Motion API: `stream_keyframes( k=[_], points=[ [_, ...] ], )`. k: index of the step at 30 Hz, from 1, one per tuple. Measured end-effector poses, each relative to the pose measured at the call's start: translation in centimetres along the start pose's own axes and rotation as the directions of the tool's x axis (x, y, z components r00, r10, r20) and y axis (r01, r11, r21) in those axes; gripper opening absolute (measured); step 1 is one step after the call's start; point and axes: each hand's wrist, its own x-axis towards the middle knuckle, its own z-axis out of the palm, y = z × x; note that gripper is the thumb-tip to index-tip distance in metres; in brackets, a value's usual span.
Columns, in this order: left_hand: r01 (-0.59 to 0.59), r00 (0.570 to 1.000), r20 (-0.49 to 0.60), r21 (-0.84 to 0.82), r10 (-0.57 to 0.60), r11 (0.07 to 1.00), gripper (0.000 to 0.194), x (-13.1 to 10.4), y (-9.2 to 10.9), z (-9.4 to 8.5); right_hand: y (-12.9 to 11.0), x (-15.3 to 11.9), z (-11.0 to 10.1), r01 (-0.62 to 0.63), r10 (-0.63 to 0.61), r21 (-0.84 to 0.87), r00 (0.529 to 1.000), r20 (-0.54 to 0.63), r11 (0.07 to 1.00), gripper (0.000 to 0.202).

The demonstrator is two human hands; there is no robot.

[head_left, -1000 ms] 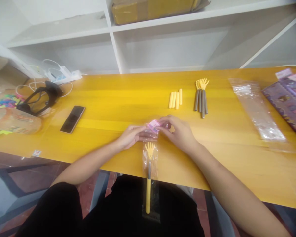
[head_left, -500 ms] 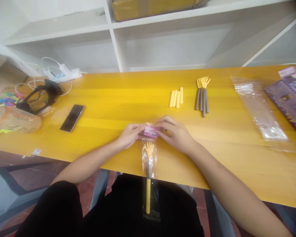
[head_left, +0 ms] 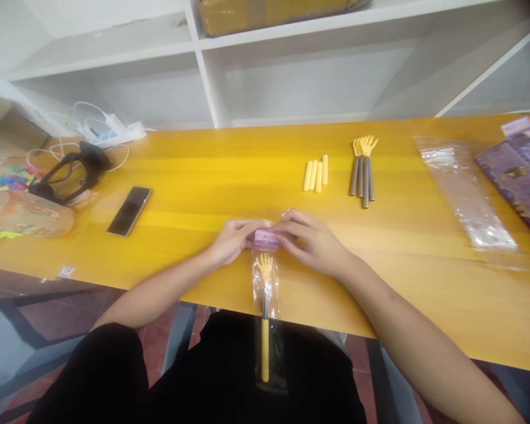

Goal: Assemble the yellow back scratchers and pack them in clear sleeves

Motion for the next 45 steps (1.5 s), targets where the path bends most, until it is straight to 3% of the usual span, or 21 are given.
stream_keyframes(
  k=[16,33,45],
  points=[
    [-0.049,0.998,-0.033,0.017,0.05,0.999,0.038,0.33,-0.58,-0.57,0.02,-0.08,0.22,-0.007,0.007,0.001,0.999,-0.048,1.0,0.025],
    [-0.158,0.982,-0.106,-0.022,0.155,0.987,0.037,0.05,-0.8,-0.01,-0.43,0.36,0.33,-0.162,0.167,0.156,0.986,-0.022,0.974,0.027],
    [-0.183,0.977,-0.108,0.027,0.185,0.983,0.035,-0.11,-0.98,0.12,-0.51,0.35,0.34,-0.188,0.189,0.181,0.982,0.015,0.965,0.022]
  ],
)
